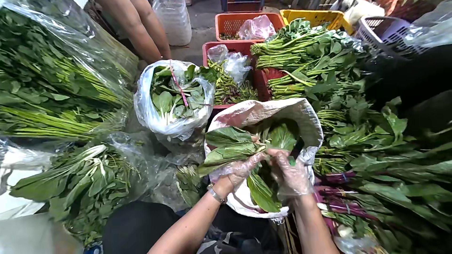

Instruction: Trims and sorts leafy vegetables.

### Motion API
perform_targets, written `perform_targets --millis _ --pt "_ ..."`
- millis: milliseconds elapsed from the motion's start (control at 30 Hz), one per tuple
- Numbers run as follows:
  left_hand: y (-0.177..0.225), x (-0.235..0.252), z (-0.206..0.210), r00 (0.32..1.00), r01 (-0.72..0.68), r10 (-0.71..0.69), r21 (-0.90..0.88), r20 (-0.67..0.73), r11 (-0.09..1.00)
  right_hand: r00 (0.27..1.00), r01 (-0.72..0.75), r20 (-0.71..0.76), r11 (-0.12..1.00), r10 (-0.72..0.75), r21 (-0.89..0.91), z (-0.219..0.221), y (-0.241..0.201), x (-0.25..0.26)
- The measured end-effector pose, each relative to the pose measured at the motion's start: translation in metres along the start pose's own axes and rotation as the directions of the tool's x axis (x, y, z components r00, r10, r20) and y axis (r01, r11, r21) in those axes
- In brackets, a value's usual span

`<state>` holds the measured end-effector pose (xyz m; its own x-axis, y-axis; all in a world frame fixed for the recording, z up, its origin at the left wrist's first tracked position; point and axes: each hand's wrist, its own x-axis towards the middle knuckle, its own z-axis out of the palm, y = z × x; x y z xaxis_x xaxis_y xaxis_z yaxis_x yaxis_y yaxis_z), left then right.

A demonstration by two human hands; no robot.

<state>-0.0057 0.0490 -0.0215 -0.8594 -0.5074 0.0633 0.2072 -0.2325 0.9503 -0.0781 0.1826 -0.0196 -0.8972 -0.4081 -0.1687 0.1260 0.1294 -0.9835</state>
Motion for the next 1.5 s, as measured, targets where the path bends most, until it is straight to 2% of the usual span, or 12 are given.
perform_targets --millis 100,200,267,333,400,533,667,767,1100,1233,1433,1500 --pt "0.000 -0.005 0.004 0.968 0.182 -0.178 -0.007 0.177 0.983 0.981 -0.154 0.166 0.926 0.101 0.344 0.016 -0.014 -0.006" --pt "0.004 -0.015 -0.021 0.966 0.091 -0.160 0.313 0.202 0.946 0.979 -0.165 0.187 0.840 0.077 0.517 0.021 -0.025 -0.001" --pt "0.009 -0.012 -0.038 0.975 -0.204 0.125 0.510 0.185 0.835 0.977 -0.118 0.212 0.800 -0.012 0.588 0.014 -0.025 0.005" --pt "0.006 0.007 -0.050 0.823 -0.544 0.516 0.596 0.239 0.591 0.960 -0.043 0.247 0.805 -0.130 0.592 0.005 -0.023 0.010" --pt "0.015 0.015 -0.054 0.811 -0.536 0.569 0.565 0.136 0.628 0.949 0.047 0.239 0.843 -0.205 0.535 -0.003 -0.026 0.015" --pt "0.057 0.015 -0.037 0.975 -0.200 0.221 0.448 0.005 0.871 0.941 0.222 0.174 0.917 -0.291 0.332 -0.007 -0.035 0.014" --pt "0.088 0.022 -0.034 0.978 -0.119 0.013 0.502 0.209 0.857 0.894 0.416 0.109 0.895 -0.435 0.161 -0.004 -0.038 0.014" --pt "0.092 0.031 -0.036 0.937 -0.259 0.050 0.589 0.347 0.765 0.862 0.499 0.054 0.862 -0.505 0.088 -0.003 -0.037 0.014" --pt "0.070 0.043 -0.014 0.893 0.115 -0.350 0.606 0.284 0.787 0.968 0.144 0.195 0.986 -0.158 0.085 -0.011 -0.049 0.027" --pt "0.056 0.041 -0.019 0.894 0.315 -0.402 0.361 0.198 0.878 0.867 0.483 0.204 0.868 -0.455 -0.113 -0.029 -0.047 0.011" --pt "0.048 0.043 -0.020 0.891 0.389 -0.450 0.405 0.064 0.828 0.727 0.681 0.394 0.521 -0.563 -0.514 -0.024 -0.016 -0.025" --pt "0.045 0.043 -0.020 0.886 0.389 -0.461 0.459 0.052 0.799 0.755 0.640 0.230 0.614 -0.614 -0.462 -0.021 0.006 -0.019"
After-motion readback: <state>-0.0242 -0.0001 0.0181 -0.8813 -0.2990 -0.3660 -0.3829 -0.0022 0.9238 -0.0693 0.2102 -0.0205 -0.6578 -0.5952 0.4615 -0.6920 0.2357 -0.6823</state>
